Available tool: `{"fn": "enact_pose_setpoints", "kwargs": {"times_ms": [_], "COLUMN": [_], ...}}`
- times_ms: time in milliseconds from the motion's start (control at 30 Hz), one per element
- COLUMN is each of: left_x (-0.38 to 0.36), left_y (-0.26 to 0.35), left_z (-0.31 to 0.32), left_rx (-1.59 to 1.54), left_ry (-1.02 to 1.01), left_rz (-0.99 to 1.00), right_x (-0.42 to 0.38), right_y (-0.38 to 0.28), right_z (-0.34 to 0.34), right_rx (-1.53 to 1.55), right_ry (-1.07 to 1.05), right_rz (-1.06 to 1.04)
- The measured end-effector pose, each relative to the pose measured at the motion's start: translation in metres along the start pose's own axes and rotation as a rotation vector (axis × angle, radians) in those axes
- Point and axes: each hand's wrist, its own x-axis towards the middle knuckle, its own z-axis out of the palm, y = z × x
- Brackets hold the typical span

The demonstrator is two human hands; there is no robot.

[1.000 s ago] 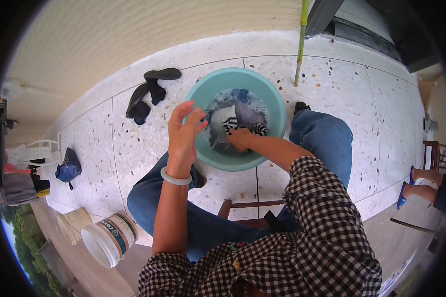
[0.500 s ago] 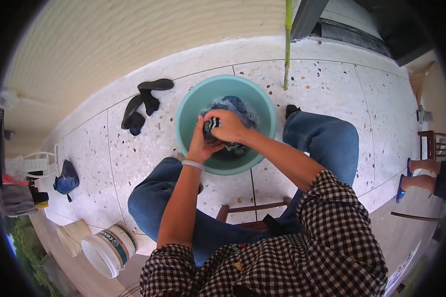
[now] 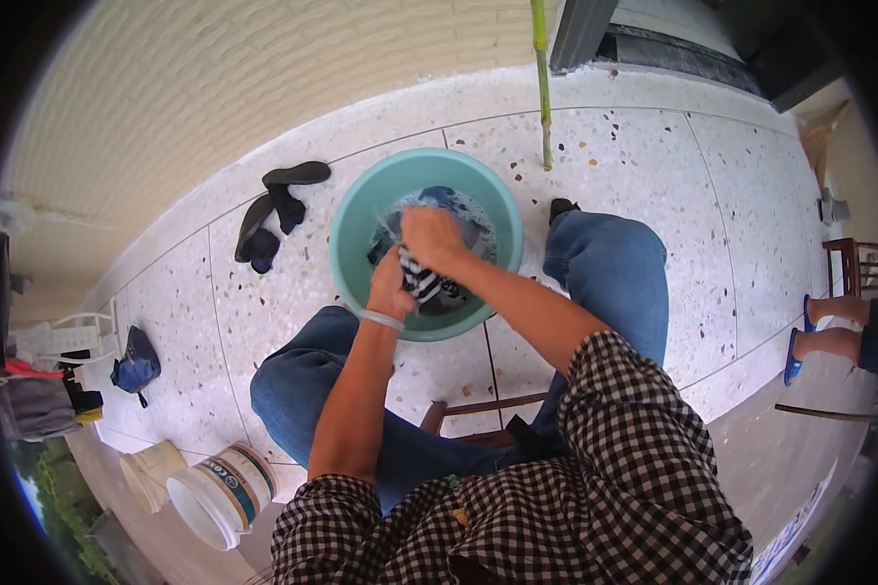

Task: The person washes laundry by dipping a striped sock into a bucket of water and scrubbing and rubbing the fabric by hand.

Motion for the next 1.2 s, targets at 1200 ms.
{"fn": "enact_pose_setpoints", "kwargs": {"times_ms": [1200], "left_x": [-0.110], "left_y": [0.131], "left_z": [0.033], "left_rx": [0.914], "left_ry": [-0.265], "left_rz": [0.711], "right_x": [0.029], "right_y": [-0.046], "right_z": [-0.058], "right_rx": [0.862], "right_ry": [-0.420], "right_rz": [0.603]}}
